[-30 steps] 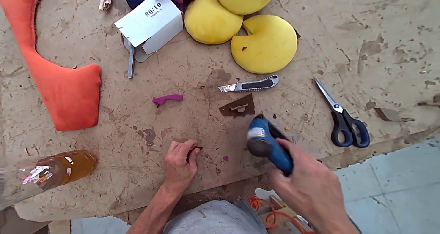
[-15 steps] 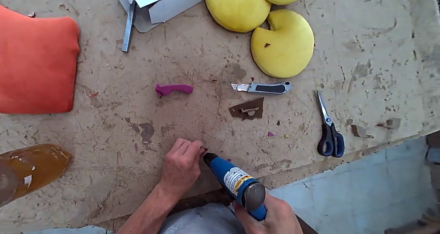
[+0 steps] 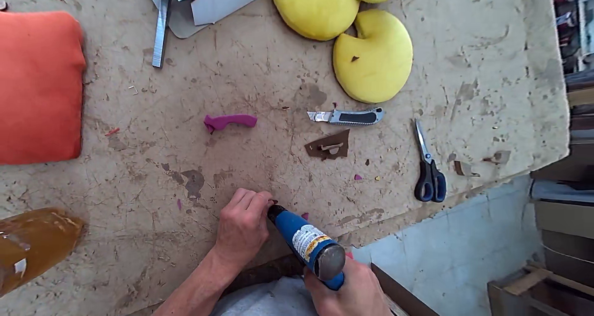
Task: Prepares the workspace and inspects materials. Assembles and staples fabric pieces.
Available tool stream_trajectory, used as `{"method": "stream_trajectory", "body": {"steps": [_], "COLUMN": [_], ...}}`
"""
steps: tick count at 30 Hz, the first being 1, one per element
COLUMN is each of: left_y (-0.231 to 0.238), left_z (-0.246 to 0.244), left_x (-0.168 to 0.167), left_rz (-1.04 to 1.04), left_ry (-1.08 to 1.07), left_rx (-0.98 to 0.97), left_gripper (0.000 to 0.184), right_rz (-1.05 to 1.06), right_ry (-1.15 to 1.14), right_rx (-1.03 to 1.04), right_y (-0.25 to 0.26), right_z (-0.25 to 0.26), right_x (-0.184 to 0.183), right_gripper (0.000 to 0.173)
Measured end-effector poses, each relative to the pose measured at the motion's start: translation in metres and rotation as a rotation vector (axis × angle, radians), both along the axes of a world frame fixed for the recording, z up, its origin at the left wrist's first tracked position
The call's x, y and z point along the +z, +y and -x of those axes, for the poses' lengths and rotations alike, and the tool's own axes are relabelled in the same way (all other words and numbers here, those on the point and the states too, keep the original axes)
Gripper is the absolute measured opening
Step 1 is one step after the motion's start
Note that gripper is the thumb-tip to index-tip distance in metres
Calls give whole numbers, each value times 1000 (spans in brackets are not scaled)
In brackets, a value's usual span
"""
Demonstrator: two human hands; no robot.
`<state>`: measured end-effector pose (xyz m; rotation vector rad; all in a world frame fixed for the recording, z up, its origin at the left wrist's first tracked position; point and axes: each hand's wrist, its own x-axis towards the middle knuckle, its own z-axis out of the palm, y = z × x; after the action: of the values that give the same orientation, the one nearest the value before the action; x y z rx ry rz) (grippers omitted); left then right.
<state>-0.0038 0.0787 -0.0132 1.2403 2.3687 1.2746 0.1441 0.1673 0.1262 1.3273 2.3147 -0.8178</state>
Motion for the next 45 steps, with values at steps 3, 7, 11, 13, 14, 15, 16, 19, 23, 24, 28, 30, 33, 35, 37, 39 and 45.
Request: {"method": "stream_trajectory", "body": {"steps": [3,7,11,13,14,15,16,19,23,24,28,30,33,35,37,39,45], "left_y": [1,-3,-8,-12,-14,-16,-18,-22,-35,-39,-49,-49,-47,-45,-41,-39,-32], "left_z": [4,19,26,18,13,7,1,-22,-37,-37,-40,-44,-46,-49,-53,-56,-53], "left_x": [6,24,69,94,106,117,127,151,167,171,196,204,206,210,215,218,203], "left_rz": [24,108,-29,-147,-205,-260,-321,-474,-559,-536,-411,-407,-448,-456,-454,-475,-524], "left_ry": [-20,-401,-1009,-1065,-1042,-1001,-948,-788,-477,-358,130,254,348,364,299,125,-295], "left_rx": [-12,18,134,145,133,114,90,5,-116,-142,-136,-154,-174,-151,-131,-147,-172], "left_gripper": [13,12,12,14,14,15,14,14,18,20,18,16,13,7,12,20,31], "right_rz": [19,-64,-326,-321,-309,-287,-212,71,-183,-255,-418,-461,-492,-492,-491,-490,-497], "right_ry": [54,138,152,209,278,387,534,1007,1223,1216,1193,1182,1198,1232,1304,1380,1410], "right_rx": [-125,-264,-106,-11,41,84,100,71,267,331,487,552,598,580,562,547,559], "right_y": [0,21,43,48,44,37,29,1,1,3,14,17,19,20,19,17,19], "right_z": [-12,-42,-46,-44,-40,-35,-29,-13,-14,-18,-28,-30,-29,-29,-28,-26,-19], "right_x": [0,10,-20,-31,-27,-17,-3,25,36,42,56,61,64,66,68,67,50], "right_gripper": [22,37,61,68,64,59,55,46,26,24,25,23,21,21,21,22,24]}}
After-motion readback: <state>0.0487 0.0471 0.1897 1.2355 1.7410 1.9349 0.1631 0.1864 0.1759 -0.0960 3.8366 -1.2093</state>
